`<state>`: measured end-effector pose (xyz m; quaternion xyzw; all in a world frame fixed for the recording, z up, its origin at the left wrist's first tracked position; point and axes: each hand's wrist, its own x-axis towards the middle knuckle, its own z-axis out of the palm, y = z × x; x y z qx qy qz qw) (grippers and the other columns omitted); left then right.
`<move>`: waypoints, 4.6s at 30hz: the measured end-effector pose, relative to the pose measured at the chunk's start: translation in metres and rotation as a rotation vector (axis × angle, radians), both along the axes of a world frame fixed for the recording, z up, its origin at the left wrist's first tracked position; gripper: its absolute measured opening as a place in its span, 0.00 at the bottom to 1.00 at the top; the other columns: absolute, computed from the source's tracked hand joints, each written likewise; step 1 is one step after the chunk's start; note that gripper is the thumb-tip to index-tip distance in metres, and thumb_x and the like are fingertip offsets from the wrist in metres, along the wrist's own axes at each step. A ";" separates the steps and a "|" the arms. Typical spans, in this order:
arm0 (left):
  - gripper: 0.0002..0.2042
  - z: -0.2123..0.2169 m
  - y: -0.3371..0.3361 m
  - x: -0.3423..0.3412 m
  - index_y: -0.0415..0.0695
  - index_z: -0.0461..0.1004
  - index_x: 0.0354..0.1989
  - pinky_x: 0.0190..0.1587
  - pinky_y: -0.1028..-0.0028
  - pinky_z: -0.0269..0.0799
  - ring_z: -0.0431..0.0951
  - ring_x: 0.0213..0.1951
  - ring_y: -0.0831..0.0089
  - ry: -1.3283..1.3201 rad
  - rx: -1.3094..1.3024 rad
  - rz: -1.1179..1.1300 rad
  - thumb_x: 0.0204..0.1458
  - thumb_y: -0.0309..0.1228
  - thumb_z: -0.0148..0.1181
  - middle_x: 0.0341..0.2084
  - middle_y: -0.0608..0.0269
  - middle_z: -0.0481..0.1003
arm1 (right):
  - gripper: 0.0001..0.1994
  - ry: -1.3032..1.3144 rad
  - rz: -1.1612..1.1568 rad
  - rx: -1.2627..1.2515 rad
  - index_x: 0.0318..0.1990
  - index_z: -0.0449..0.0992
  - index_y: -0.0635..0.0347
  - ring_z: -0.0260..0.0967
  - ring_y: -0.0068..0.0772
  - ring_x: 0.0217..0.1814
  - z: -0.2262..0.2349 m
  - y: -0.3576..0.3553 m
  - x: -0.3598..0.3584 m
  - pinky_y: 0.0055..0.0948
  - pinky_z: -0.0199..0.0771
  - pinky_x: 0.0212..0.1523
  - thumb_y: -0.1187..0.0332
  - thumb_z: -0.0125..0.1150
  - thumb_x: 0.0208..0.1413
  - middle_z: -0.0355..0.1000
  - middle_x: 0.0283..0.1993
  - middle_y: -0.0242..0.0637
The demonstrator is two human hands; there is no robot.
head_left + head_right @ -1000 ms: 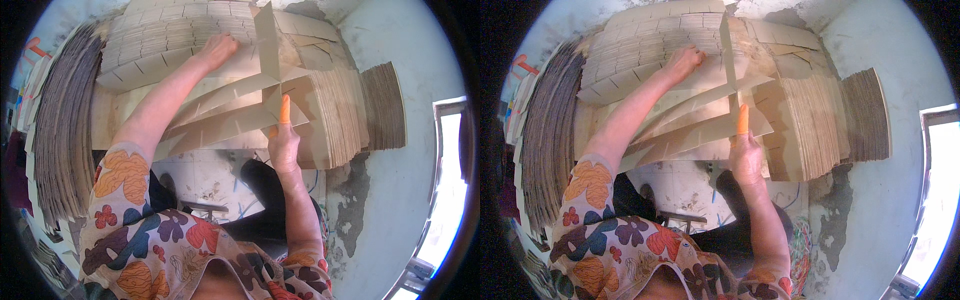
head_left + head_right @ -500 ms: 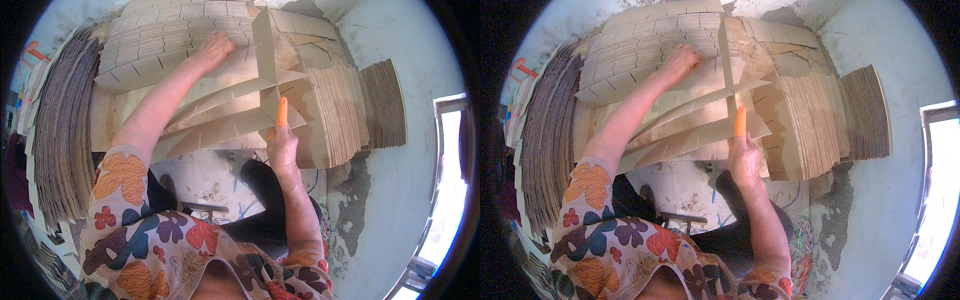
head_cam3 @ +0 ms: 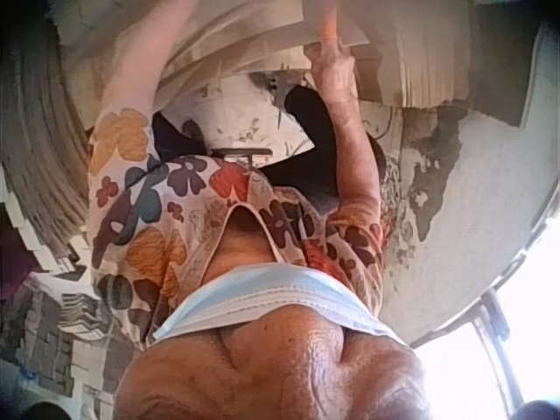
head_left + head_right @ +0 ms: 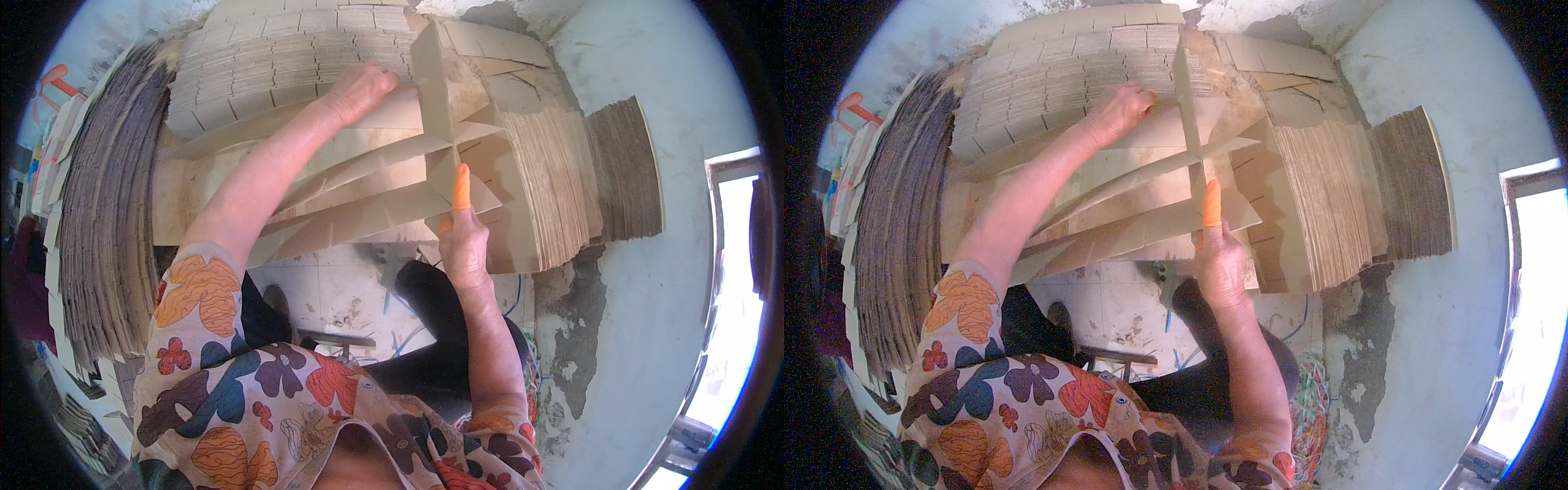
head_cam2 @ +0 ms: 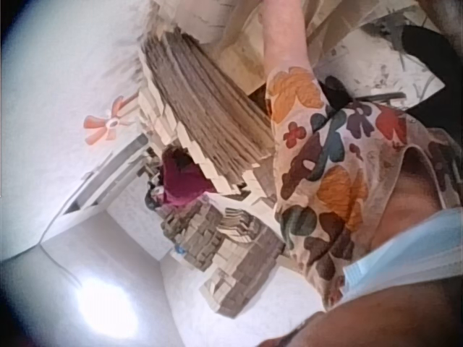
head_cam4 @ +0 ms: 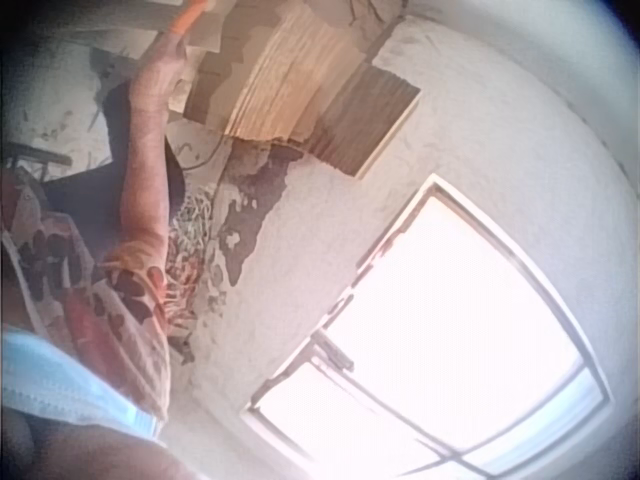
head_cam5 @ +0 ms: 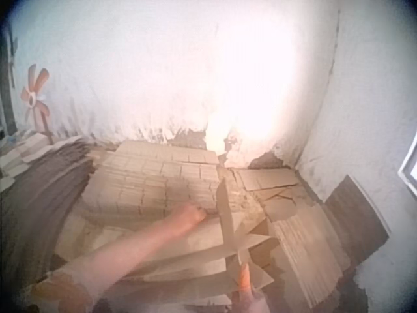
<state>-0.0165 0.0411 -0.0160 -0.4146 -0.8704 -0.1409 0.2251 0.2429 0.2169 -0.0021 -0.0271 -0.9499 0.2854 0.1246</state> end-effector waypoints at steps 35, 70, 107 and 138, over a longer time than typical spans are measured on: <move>0.24 0.059 -0.076 0.150 0.37 0.74 0.42 0.43 0.62 0.70 0.75 0.40 0.54 -0.464 0.284 0.021 0.40 0.40 0.70 0.36 0.50 0.76 | 0.33 0.051 0.209 0.409 0.65 0.58 0.52 0.73 0.51 0.31 -0.023 0.035 0.007 0.44 0.74 0.33 0.81 0.48 0.47 0.72 0.31 0.47; 0.18 0.017 -0.138 0.251 0.41 0.74 0.41 0.46 0.63 0.69 0.75 0.44 0.55 -0.380 0.245 0.152 0.43 0.36 0.67 0.37 0.53 0.77 | 0.19 0.436 -0.530 0.385 0.53 0.67 0.56 0.74 0.49 0.31 0.061 0.105 0.034 0.41 0.71 0.32 0.69 0.60 0.53 0.75 0.32 0.47; 0.13 -0.004 -0.110 0.249 0.41 0.76 0.38 0.35 0.63 0.72 0.76 0.31 0.59 -0.330 0.193 0.167 0.44 0.32 0.67 0.26 0.55 0.75 | 0.23 0.330 0.045 0.003 0.53 0.74 0.56 0.66 0.30 0.23 0.073 0.022 0.058 0.25 0.68 0.28 0.78 0.64 0.46 0.70 0.26 0.43; 0.10 -0.012 -0.107 0.230 0.42 0.77 0.27 0.27 0.60 0.70 0.74 0.24 0.56 -0.316 0.416 0.087 0.44 0.36 0.67 0.20 0.53 0.72 | 0.22 0.275 0.203 0.073 0.52 0.73 0.63 0.67 0.38 0.20 0.032 0.009 0.022 0.32 0.67 0.25 0.74 0.66 0.47 0.69 0.21 0.47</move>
